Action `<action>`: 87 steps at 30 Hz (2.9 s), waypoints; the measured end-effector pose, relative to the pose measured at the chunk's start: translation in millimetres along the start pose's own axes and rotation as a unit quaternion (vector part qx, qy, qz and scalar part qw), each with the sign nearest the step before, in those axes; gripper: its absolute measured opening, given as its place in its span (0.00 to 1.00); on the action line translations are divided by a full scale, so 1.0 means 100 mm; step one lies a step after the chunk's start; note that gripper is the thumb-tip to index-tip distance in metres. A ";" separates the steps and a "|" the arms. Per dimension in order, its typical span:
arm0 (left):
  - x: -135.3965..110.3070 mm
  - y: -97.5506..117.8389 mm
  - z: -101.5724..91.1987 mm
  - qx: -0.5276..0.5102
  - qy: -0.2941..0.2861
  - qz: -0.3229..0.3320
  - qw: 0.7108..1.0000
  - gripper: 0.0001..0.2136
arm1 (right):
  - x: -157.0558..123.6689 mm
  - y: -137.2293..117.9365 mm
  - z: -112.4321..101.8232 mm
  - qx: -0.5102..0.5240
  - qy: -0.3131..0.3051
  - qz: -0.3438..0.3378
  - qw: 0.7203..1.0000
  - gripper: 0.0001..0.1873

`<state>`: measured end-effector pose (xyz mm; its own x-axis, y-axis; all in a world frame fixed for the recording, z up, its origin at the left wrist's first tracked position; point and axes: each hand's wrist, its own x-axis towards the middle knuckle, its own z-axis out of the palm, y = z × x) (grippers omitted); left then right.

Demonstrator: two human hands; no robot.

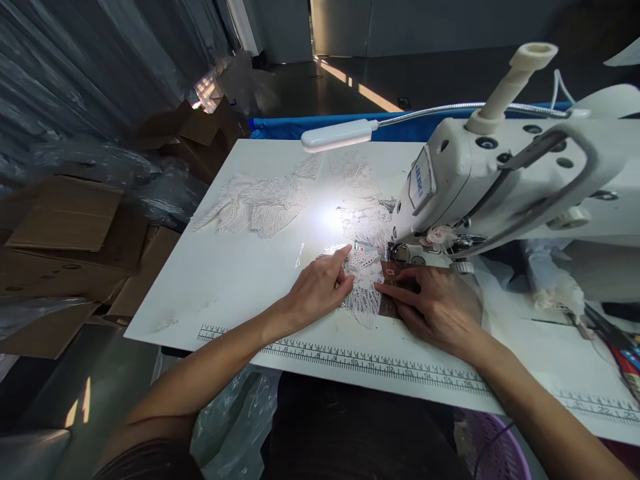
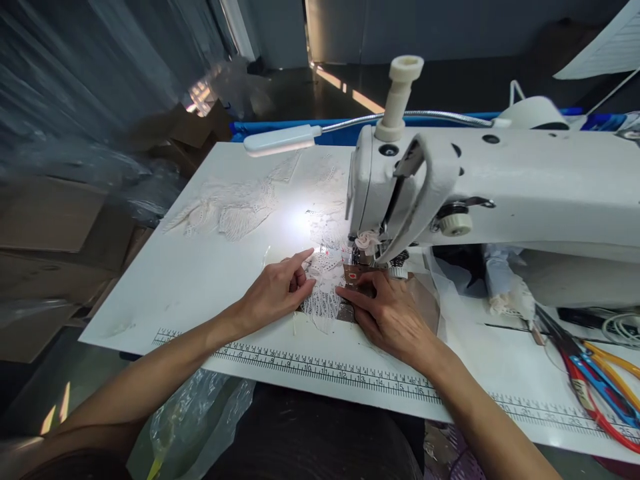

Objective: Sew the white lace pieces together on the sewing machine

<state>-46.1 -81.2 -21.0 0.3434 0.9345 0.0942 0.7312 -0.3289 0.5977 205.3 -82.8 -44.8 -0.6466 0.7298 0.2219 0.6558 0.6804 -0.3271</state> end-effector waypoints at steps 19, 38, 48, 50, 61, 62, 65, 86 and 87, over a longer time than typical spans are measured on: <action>0.36 -0.01 -0.09 -0.153 -0.140 0.206 0.956 0.07 | 0.25 -0.01 -0.28 0.386 -0.095 0.132 0.908 0.37; 0.28 0.00 0.05 -0.168 -0.039 0.161 0.972 0.24 | 0.24 -0.08 -0.04 0.529 0.005 0.174 0.831 0.31; 0.21 0.12 0.03 -0.188 -0.030 0.115 0.975 0.28 | 0.26 -0.15 -0.05 0.513 0.103 0.178 0.833 0.22; 0.19 0.16 0.02 -0.194 -0.025 0.107 0.975 0.25 | 0.25 -0.16 -0.06 0.525 0.107 0.164 0.828 0.21; 0.21 0.14 0.01 -0.280 -0.008 0.030 0.959 0.27 | 0.26 -0.18 0.03 0.556 0.094 0.218 0.797 0.29; 0.22 0.13 0.02 -0.297 -0.010 0.023 0.955 0.28 | 0.26 -0.18 0.03 0.553 0.101 0.230 0.794 0.28; 0.23 0.13 0.02 -0.333 -0.014 0.004 0.943 0.28 | 0.27 -0.19 0.01 0.555 0.105 0.247 0.788 0.29; 0.16 0.19 0.05 -0.303 -0.029 0.026 0.952 0.25 | 0.33 -0.19 -0.01 0.553 0.165 0.270 0.771 0.25; 0.16 0.19 0.05 -0.306 -0.030 0.027 0.951 0.25 | 0.32 -0.19 -0.01 0.551 0.165 0.268 0.773 0.25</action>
<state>-23.5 -73.3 -12.0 0.4174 0.9029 0.1022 0.2389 -0.2175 0.9464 172.2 -72.0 -30.2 -0.1431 0.9882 -0.0550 -0.0527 -0.0631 -0.9966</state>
